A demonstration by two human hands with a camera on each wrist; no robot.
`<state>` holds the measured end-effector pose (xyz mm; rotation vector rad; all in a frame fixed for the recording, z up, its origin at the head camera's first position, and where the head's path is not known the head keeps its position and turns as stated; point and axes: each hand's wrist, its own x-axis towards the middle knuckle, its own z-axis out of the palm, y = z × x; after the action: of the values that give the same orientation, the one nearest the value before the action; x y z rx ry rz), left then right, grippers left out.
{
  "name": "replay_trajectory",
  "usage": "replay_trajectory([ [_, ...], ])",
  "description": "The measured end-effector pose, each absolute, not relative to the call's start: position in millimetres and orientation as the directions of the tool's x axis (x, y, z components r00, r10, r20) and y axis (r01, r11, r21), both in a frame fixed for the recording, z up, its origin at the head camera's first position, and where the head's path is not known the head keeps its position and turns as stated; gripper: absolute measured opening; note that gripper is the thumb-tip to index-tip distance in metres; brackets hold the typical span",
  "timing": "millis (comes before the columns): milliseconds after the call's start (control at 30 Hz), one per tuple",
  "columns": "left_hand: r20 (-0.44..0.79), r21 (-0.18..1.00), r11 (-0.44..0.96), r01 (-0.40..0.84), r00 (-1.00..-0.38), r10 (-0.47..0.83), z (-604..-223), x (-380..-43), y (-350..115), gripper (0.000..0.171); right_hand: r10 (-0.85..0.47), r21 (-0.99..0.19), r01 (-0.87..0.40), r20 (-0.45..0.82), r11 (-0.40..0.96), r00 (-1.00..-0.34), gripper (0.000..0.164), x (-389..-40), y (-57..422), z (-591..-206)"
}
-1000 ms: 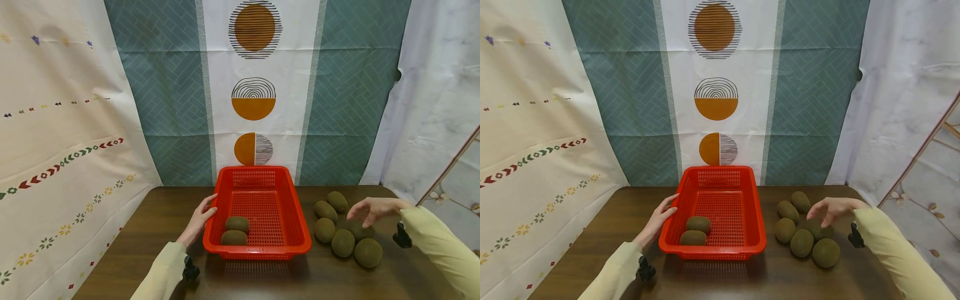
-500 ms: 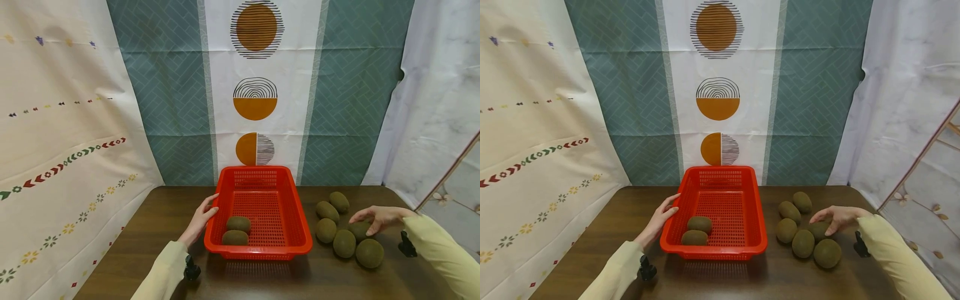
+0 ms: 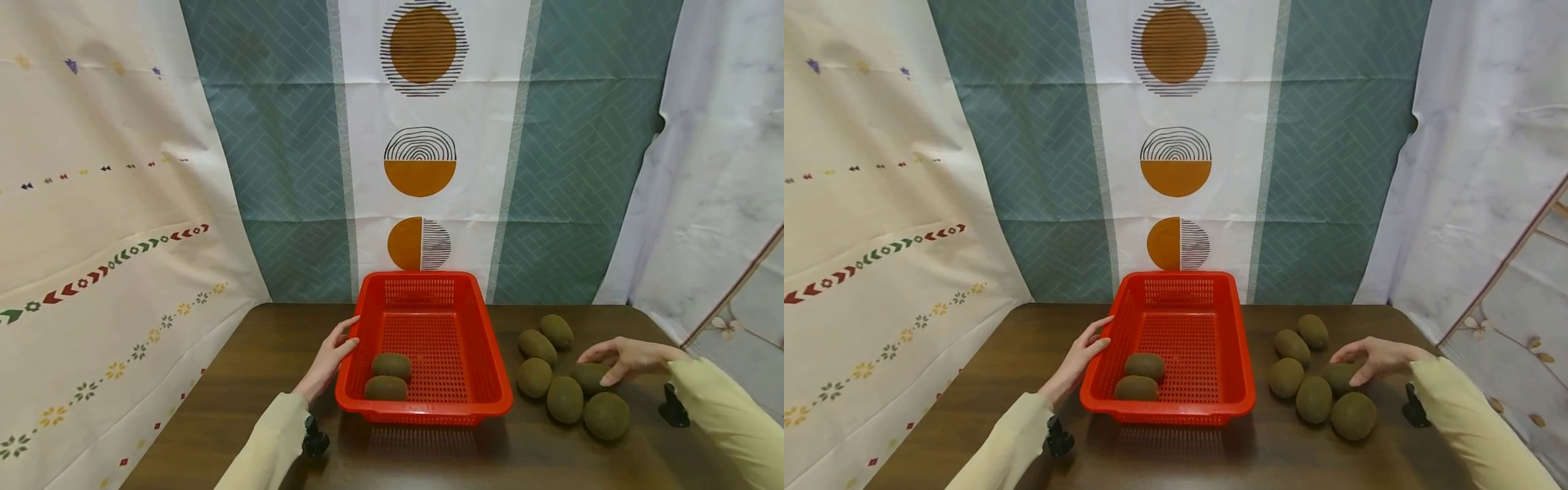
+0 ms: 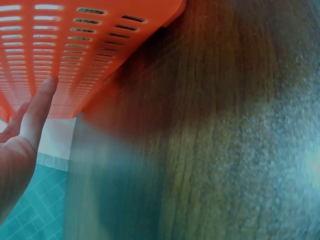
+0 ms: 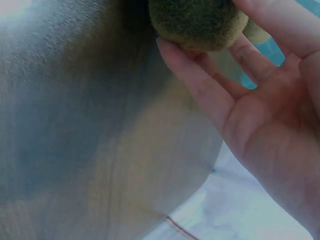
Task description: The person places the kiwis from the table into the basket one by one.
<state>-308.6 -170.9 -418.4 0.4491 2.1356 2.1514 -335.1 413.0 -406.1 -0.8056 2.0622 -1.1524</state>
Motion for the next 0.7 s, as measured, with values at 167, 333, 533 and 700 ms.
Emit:
replay_trajectory([
  [167,0.146,0.989,-0.027,0.144,-0.956,0.256,-418.6,-307.8,-170.3,0.049,-0.739,-0.867,-0.246,-0.187,0.434,-0.647,0.042,-335.2,416.4,-395.0],
  [333,0.144,0.989,-0.027,0.142,-0.954,0.262,-416.6,-307.3,-170.8,0.05,-0.657,-0.851,-0.216,-0.184,0.478,-0.731,0.044,-335.2,408.8,-378.4],
  [533,0.149,0.989,-0.021,0.148,-0.955,0.256,-416.5,-307.0,-171.1,0.049,-0.603,-0.86,-0.193,-0.155,0.472,-0.782,0.048,-337.4,390.8,-364.7],
  [700,0.147,0.989,-0.03,0.145,-0.955,0.258,-416.7,-307.3,-170.3,0.049,-0.581,-0.864,-0.192,-0.134,0.466,-0.803,0.048,-339.8,375.7,-359.6],
])
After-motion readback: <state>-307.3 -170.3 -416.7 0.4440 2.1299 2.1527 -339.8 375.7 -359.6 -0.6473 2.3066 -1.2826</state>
